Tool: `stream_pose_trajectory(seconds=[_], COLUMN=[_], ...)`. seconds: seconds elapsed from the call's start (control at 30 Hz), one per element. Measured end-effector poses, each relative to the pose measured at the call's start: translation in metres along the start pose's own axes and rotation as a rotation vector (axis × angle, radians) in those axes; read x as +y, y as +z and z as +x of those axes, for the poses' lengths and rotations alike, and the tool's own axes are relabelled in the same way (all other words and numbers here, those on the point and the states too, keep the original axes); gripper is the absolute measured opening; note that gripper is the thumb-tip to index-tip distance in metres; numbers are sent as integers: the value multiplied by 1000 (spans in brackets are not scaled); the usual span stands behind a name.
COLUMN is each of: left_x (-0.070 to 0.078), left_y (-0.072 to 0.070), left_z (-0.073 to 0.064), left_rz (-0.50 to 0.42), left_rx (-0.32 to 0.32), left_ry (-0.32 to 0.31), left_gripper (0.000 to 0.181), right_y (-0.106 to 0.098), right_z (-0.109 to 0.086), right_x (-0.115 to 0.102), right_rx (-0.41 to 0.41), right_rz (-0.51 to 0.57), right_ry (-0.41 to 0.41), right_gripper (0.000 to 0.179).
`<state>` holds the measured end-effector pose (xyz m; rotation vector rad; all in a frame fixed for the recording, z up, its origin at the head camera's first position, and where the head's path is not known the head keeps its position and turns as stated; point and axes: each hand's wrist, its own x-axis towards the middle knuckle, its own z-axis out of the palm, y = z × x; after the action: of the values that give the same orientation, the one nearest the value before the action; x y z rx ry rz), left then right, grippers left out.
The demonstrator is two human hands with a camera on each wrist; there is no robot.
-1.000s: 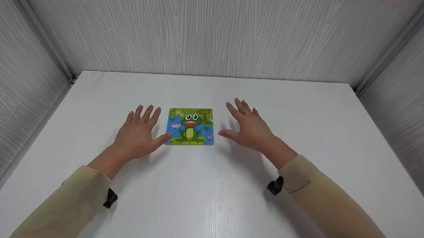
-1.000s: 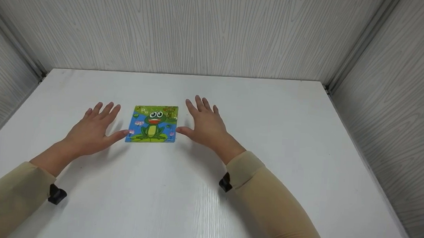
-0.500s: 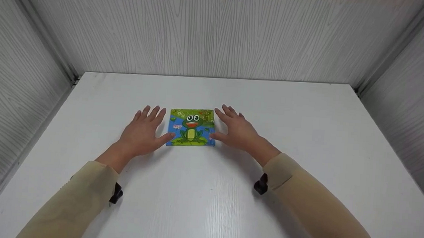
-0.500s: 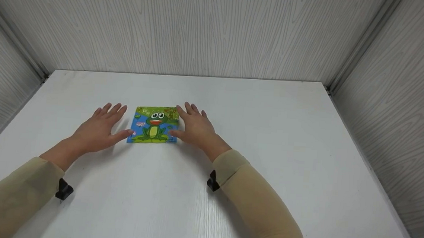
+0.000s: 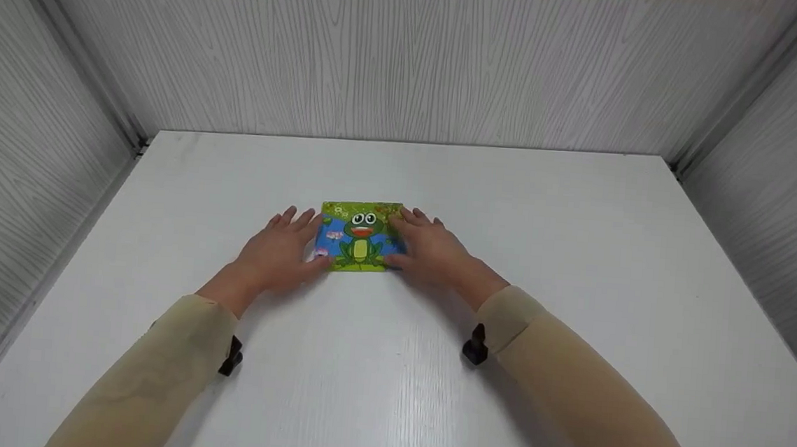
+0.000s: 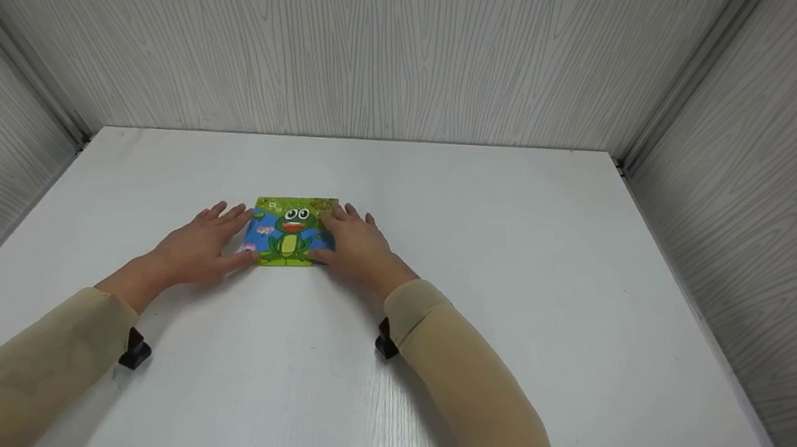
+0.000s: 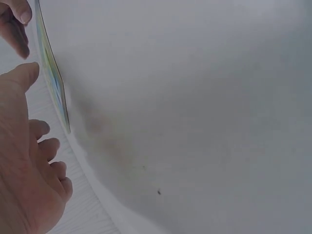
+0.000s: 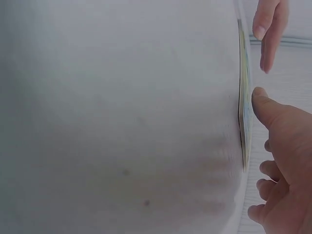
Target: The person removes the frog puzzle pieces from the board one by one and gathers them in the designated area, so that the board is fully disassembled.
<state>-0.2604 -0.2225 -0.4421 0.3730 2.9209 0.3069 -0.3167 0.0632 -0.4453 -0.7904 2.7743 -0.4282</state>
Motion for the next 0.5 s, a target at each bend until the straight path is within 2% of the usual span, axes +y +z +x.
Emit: stream_pose_trajectory(seconds=[0.23, 0.5], left_x=[4, 1], left_y=[3, 4], left_z=[3, 8], left_rz=[-27, -12], left_rx=[-57, -67], left_ry=[7, 48], left_gripper=[83, 82], right_y=[4, 3], right_z=[0, 2], right_x=[2, 0], right_rx=[-59, -97], right_rz=[-29, -26], right_ry=[-22, 11], right_gripper=[75, 77])
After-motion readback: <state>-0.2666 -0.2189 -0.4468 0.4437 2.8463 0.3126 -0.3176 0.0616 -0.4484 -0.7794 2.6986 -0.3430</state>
